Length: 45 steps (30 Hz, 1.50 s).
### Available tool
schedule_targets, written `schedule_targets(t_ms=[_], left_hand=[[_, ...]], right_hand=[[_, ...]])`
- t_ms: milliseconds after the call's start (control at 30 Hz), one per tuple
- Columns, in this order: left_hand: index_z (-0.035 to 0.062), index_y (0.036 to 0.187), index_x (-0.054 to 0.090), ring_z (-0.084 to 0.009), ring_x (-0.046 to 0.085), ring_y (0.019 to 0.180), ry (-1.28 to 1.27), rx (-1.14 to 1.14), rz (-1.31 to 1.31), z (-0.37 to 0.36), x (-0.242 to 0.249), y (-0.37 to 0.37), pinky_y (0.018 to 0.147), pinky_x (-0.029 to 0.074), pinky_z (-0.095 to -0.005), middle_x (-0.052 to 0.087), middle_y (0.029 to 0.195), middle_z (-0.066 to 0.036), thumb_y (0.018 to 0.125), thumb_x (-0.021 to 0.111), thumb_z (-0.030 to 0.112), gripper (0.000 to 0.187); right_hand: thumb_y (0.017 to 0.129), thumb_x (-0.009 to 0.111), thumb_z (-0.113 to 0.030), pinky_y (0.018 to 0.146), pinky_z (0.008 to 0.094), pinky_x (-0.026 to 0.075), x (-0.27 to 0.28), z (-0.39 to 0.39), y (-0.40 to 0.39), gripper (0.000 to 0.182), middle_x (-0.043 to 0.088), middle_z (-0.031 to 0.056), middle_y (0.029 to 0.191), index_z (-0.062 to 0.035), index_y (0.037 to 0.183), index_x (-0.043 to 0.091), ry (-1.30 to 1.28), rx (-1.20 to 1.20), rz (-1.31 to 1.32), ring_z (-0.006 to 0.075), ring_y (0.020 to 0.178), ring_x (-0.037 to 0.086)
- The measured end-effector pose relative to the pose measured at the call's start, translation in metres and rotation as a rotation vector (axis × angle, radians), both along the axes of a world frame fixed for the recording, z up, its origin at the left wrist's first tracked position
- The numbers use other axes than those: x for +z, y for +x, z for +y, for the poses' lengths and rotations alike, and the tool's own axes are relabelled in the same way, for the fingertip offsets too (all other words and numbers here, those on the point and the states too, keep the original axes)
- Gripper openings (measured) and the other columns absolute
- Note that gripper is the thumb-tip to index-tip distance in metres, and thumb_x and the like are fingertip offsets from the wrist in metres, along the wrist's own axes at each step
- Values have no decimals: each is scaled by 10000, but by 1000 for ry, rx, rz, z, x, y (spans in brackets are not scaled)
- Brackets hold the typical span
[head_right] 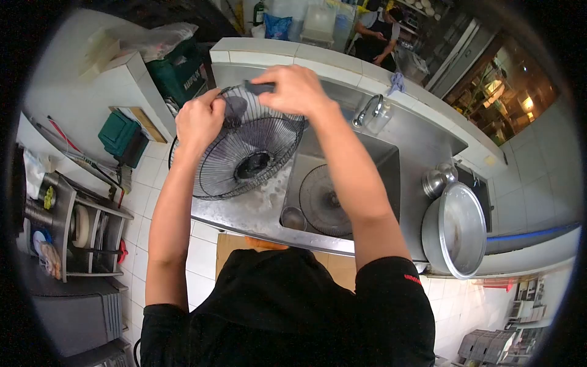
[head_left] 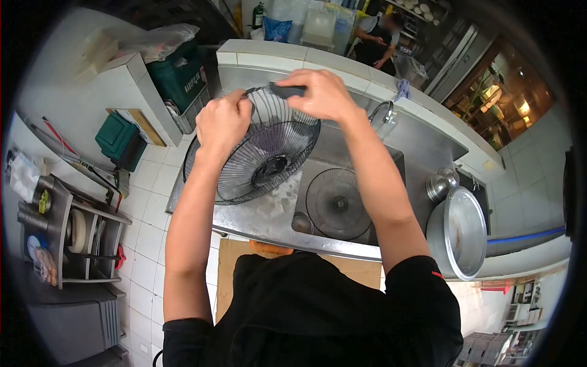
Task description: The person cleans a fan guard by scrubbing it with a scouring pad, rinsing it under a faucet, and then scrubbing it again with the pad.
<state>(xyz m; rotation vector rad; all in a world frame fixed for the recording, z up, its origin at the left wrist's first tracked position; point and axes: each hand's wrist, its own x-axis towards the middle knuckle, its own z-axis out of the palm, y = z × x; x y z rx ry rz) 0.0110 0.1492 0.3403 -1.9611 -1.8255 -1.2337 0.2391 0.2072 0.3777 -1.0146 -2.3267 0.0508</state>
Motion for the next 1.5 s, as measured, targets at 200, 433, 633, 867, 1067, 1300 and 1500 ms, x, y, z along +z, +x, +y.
schedule_targets(t_ms=[200, 433, 633, 867, 1067, 1300, 1500], left_hand=[[122, 1138, 784, -412, 723, 876, -116, 4, 33, -2, 5, 0, 817, 572, -482, 737, 885, -220, 902, 567, 282, 358], [135, 1106, 775, -435, 715, 820, -57, 20, -78, -10, -4, -23, 772, 568, -508, 728, 853, -232, 893, 567, 256, 321], [115, 1079, 782, -425, 717, 832, -65, 25, -13, -8, -3, -18, 782, 567, -499, 730, 856, -228, 895, 572, 259, 314], [102, 1133, 783, -407, 722, 799, -76, 32, -93, -13, -6, -29, 774, 564, -472, 727, 820, -226, 901, 566, 266, 357], [90, 1132, 781, -404, 723, 797, -25, 17, -45, -9, -11, -26, 773, 566, -468, 728, 811, -221, 898, 570, 266, 361], [115, 1086, 785, -436, 720, 831, -23, 33, -57, -8, -9, -22, 787, 573, -507, 731, 863, -239, 897, 579, 268, 319], [112, 1077, 787, -443, 719, 819, -25, 14, -59, -11, -4, -14, 778, 571, -520, 726, 860, -245, 898, 573, 259, 315]], right_hand=[[696, 687, -192, 872, 382, 577, 3, -10, -7, 439, 732, 90, 1263, -187, 1118, 812, 43, 58, 31, 290, 1058, 719], [714, 696, -176, 965, 371, 557, -56, 36, 52, 455, 730, 90, 1281, -177, 1157, 798, -179, -101, 171, 292, 1120, 708], [704, 699, -146, 906, 363, 564, -24, -8, -2, 534, 725, 81, 1289, -178, 1234, 761, -66, 46, 239, 255, 1098, 714], [726, 684, -113, 1017, 346, 517, -108, 54, 58, 531, 728, 124, 1276, -119, 1253, 755, -340, 17, 496, 287, 1136, 705], [746, 663, -99, 1074, 410, 487, -57, 14, 17, 569, 684, 73, 1361, -157, 1311, 696, -171, 115, 378, 317, 1221, 629], [716, 632, -66, 1060, 425, 495, -84, 33, 18, 569, 688, 76, 1309, -140, 1270, 731, 68, 116, 414, 322, 1205, 624], [703, 656, -117, 960, 402, 540, -52, -6, -20, 498, 714, 51, 1226, -155, 1184, 780, 246, 60, 352, 306, 1088, 642]])
